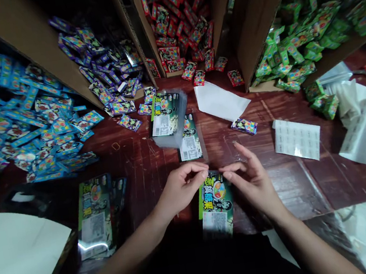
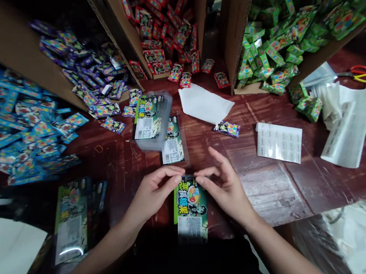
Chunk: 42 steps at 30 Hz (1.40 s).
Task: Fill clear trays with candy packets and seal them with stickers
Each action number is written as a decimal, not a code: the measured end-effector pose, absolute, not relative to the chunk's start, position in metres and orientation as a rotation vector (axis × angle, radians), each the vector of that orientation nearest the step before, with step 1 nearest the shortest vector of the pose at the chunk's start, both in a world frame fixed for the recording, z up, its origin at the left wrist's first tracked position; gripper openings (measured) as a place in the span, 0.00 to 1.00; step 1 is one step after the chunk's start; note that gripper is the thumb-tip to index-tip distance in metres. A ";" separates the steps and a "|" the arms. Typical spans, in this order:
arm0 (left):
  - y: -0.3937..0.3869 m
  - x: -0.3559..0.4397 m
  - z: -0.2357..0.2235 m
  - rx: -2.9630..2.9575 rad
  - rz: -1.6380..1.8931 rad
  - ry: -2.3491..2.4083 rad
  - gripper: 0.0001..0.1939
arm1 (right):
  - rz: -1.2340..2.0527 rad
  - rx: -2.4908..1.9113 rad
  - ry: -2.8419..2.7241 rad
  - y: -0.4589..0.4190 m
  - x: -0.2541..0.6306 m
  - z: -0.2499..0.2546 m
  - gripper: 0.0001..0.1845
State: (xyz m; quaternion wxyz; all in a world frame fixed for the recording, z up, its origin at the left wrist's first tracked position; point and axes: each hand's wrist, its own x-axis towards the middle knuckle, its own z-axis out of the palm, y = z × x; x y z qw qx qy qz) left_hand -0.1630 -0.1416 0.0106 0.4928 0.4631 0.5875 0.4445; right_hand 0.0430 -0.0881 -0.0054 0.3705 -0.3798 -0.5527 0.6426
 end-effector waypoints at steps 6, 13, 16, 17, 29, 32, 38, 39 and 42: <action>-0.130 -0.165 0.021 1.105 1.038 1.453 0.05 | 1.730 -1.083 -1.295 -0.076 0.033 0.009 0.52; -0.137 -0.171 0.020 1.163 1.002 1.260 0.09 | 1.805 -1.061 -1.460 -0.076 0.055 0.012 0.48; -0.141 -0.168 0.017 1.146 1.035 1.230 0.10 | 1.684 -0.966 -1.710 -0.071 0.070 0.023 0.35; -0.141 -0.167 0.016 1.141 1.040 1.235 0.09 | 1.585 -0.944 -1.813 -0.067 0.073 0.029 0.29; -0.152 -0.157 0.017 1.168 1.092 1.278 0.09 | 1.074 -0.742 -2.439 -0.058 0.052 0.042 0.16; -0.168 -0.157 0.019 1.085 1.205 1.292 0.09 | 0.940 -0.614 -2.441 -0.063 0.051 0.031 0.13; -0.218 -0.223 0.033 0.940 1.395 1.665 0.11 | 1.331 -0.376 -2.480 -0.068 -0.055 0.023 0.14; -0.231 -0.244 0.038 0.919 1.407 1.755 0.11 | 1.392 -0.313 -2.485 -0.074 -0.084 0.025 0.14; -0.263 -0.308 0.049 0.847 1.410 1.993 0.14 | 1.452 -0.042 -2.509 -0.094 -0.169 0.025 0.15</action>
